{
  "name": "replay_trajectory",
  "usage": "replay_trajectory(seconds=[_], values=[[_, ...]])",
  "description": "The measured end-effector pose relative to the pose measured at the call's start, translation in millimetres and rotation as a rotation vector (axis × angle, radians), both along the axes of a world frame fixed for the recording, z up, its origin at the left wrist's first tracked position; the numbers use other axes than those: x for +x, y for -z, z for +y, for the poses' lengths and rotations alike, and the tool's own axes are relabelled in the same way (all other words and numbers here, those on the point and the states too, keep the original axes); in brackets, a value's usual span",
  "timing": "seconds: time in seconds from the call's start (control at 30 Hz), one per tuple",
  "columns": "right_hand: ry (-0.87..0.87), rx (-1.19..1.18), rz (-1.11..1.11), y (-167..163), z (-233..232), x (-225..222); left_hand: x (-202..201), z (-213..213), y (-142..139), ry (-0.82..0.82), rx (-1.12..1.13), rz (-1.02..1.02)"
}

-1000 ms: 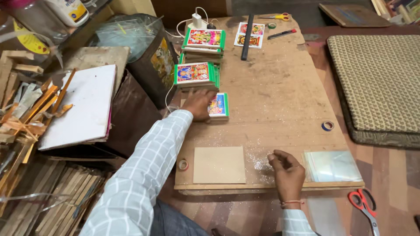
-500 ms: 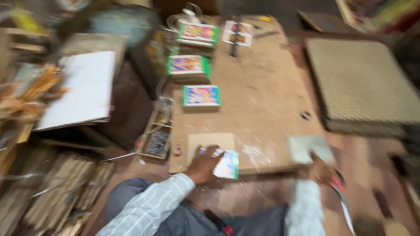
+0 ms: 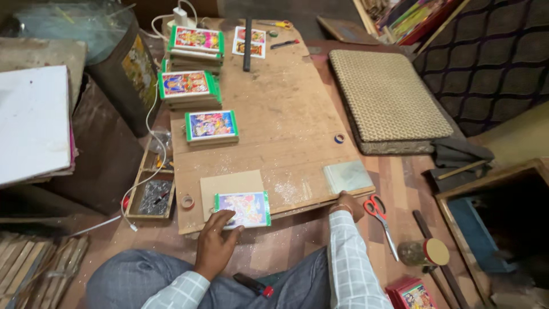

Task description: The person sits on the floor at a low workbench and applies a pink decorative trim border around the edges of printed deity picture plaques, pressing the trim into place with their fingers and setting finished plaques aside. At the end they handle a clear plastic sheet over one plaque.

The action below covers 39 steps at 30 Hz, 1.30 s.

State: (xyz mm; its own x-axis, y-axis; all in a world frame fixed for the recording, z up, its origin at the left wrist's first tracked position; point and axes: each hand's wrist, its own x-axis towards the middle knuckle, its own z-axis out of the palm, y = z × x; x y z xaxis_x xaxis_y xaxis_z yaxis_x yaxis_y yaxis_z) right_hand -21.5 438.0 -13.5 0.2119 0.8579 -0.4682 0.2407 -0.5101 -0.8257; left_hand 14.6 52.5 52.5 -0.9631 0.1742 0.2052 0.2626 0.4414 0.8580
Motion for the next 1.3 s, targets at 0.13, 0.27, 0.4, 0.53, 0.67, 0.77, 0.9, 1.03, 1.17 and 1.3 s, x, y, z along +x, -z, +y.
replay_trajectory(seconds=[0.13, 0.27, 0.4, 0.53, 0.67, 0.77, 0.9, 1.03, 1.17, 1.3], values=[[-0.173, 0.053, -0.194, -11, -14, -8, 6, -1, -1, -0.023, 0.049, 0.015], [-0.202, 0.021, -0.195, -13, -15, -23, 3, -2, 2, -0.057, 0.077, 0.046], [-0.176, 0.008, -0.146, -11, -14, -28, -2, 2, 7, -0.055, 0.086, -0.033], [-0.317, 0.017, -0.34, -19, -27, -27, -3, 9, 6, -0.035, 0.092, -0.061], [-0.406, 0.272, -0.526, -32, -31, -30, -5, 7, 4, -0.048, 0.175, -0.078], [-0.754, 0.668, -0.618, -36, -18, -37, -8, 5, 5, -0.054, 0.14, -0.069], [-1.189, 0.755, -0.821, -29, -15, -41, -11, 7, 6, -0.028, 0.15, -0.084], [-1.282, 0.838, -0.846, -29, -24, -38, -12, 6, 5, -0.031, 0.131, -0.136], [-1.4, 0.987, -0.921, -40, -32, -35, -13, 4, 4, -0.033, 0.177, -0.118], [-1.32, 1.108, -0.79, -44, -44, -31, -12, 0, 9, -0.057, 0.193, -0.143]])
